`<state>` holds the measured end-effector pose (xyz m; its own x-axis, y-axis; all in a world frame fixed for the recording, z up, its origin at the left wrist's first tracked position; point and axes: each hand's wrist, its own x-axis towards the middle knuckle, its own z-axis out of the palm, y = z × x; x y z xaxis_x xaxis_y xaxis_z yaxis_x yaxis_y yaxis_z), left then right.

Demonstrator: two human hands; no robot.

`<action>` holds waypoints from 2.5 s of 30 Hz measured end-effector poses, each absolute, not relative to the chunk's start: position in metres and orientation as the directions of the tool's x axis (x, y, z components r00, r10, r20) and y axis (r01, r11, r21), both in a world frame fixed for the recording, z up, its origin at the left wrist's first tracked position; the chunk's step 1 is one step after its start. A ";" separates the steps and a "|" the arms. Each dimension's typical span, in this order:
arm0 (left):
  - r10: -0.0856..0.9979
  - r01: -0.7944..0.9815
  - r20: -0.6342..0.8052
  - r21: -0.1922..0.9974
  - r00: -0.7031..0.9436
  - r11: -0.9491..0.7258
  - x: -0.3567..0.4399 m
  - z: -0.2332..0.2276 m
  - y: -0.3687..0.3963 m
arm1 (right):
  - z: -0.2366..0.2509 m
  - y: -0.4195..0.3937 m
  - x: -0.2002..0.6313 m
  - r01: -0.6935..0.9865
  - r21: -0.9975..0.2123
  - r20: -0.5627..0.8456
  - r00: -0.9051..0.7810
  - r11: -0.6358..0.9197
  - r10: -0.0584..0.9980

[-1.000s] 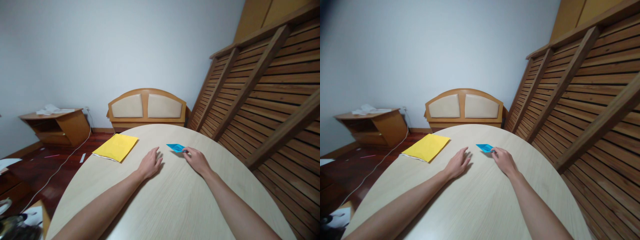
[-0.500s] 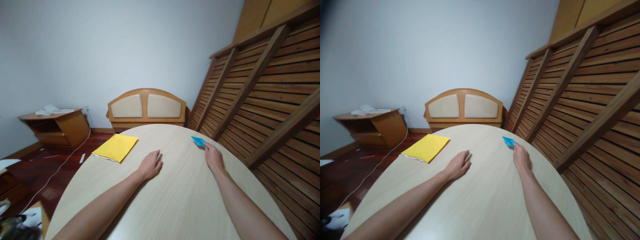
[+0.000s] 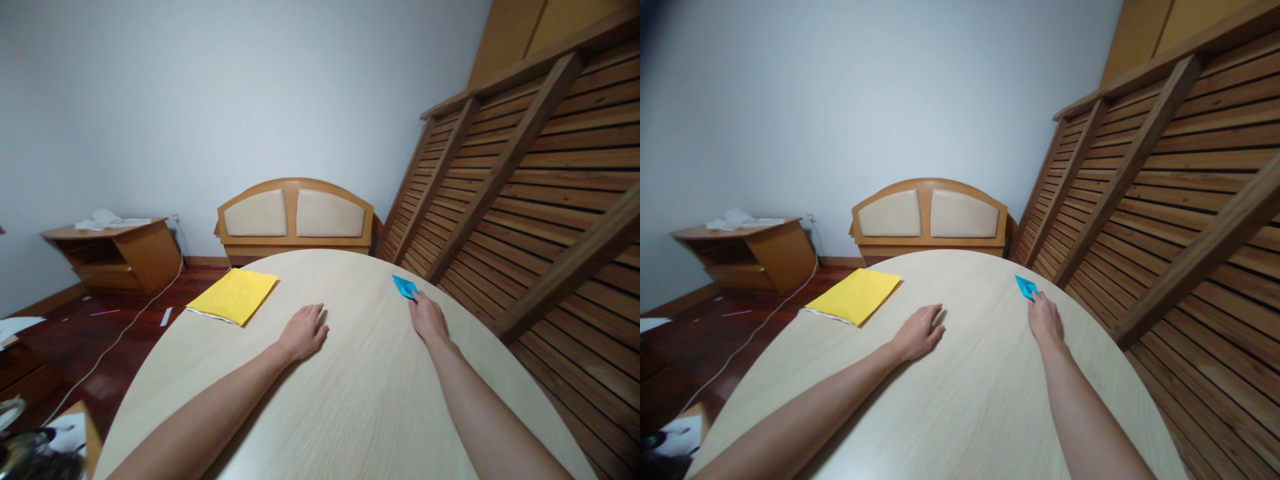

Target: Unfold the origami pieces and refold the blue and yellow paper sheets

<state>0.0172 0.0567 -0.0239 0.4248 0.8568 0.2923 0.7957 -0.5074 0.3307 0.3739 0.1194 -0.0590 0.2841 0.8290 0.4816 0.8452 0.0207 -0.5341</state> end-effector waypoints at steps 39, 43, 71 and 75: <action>0.942 0.992 0.319 0.090 -0.109 0.085 -0.061 -0.016 0.101 | -0.028 0.069 0.279 0.837 -0.342 0.312 -0.328 0.427 0.892; 0.948 0.990 0.293 0.100 -0.127 0.101 -0.060 -0.015 0.101 | -0.028 0.069 0.279 0.830 -0.352 0.317 -0.328 0.432 0.890; 0.939 0.974 0.331 0.162 0.097 -0.157 -0.017 -0.020 0.078 | -0.027 0.071 0.279 0.835 -0.356 0.316 -0.316 0.420 0.895; 0.909 0.929 0.297 0.139 0.292 -0.343 -0.003 -0.013 0.066 | -0.027 0.072 0.278 0.819 -0.390 0.329 -0.302 0.421 0.894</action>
